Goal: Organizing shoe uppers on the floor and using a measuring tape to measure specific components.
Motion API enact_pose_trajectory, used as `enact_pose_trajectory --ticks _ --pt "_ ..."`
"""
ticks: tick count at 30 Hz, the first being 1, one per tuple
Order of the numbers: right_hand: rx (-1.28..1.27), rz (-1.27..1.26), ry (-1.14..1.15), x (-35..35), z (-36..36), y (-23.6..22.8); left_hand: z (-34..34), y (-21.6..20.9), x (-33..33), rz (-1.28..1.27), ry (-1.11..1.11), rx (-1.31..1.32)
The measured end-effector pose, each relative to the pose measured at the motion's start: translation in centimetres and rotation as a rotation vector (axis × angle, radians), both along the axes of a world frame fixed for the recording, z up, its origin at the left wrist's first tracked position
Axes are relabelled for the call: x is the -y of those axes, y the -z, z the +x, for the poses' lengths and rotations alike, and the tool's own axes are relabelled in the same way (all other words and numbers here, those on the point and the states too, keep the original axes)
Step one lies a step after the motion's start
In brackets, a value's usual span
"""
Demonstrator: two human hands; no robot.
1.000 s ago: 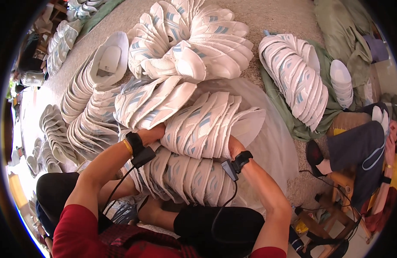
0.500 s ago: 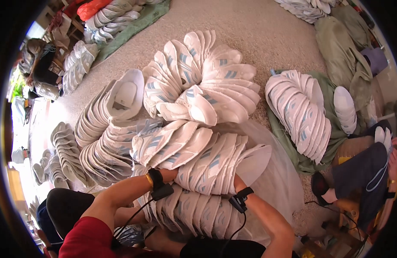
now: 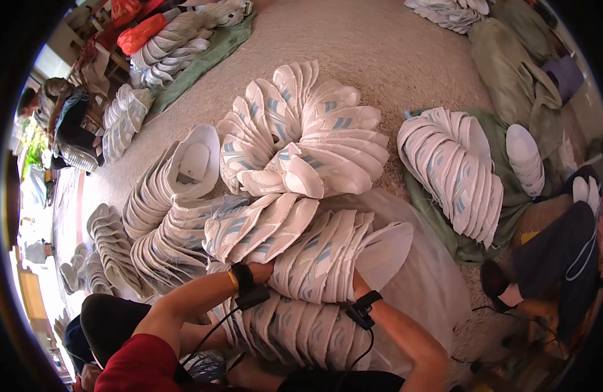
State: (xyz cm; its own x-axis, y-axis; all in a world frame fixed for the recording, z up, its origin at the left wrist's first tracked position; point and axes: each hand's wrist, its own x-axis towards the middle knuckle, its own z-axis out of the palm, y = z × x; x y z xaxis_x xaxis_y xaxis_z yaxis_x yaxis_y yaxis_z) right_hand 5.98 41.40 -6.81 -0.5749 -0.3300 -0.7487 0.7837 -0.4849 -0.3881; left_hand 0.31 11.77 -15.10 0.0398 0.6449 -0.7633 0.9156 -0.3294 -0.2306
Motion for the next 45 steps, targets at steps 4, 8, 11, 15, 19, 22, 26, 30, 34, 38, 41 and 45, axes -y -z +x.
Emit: enact_pose_trajectory --ticks 4,8,11,15,19,22,26,30,34,38,41,45 --pt "0.002 0.001 0.016 0.0 0.0 0.1 -0.3 -3.7 -1.1 -0.043 0.190 -0.073" --pt "0.033 0.016 0.010 0.2 0.2 -0.1 -0.2 -6.1 -1.9 -0.045 0.253 -0.081" --pt "0.046 0.036 -0.004 0.4 0.1 -0.3 0.1 -6.2 -2.5 -0.039 0.291 -0.068" --pt "0.046 0.057 -0.034 0.8 -0.3 -0.5 0.4 -4.2 -3.1 -0.030 0.104 0.030" --pt "0.046 0.064 -0.043 1.1 -0.6 -0.9 0.8 -2.2 -2.9 0.005 0.002 0.045" --pt "0.044 0.058 -0.033 1.1 -0.6 -1.3 1.0 -1.3 -2.6 0.027 -0.051 0.041" --pt "0.045 0.045 -0.008 0.9 -0.3 -1.7 1.2 -0.7 -1.6 0.117 -0.189 0.093" --pt "0.026 0.032 0.021 0.6 -0.1 -1.4 1.0 -0.6 -0.7 0.428 -0.760 0.460" --pt "0.011 0.038 0.065 0.0 -0.3 -1.6 -0.1 -2.7 -1.1 0.574 -1.312 0.901" --pt "-0.021 0.045 0.104 -0.5 -0.4 -2.6 -1.4 -7.2 -3.2 0.599 -2.086 1.598" --pt "-0.036 0.050 0.112 -0.6 -0.2 -3.2 -1.7 -10.6 -4.8 0.656 -2.415 1.928" --pt "-0.062 0.055 0.121 -0.5 -0.2 -3.8 -0.7 -13.9 -5.7 0.781 -2.732 1.572"
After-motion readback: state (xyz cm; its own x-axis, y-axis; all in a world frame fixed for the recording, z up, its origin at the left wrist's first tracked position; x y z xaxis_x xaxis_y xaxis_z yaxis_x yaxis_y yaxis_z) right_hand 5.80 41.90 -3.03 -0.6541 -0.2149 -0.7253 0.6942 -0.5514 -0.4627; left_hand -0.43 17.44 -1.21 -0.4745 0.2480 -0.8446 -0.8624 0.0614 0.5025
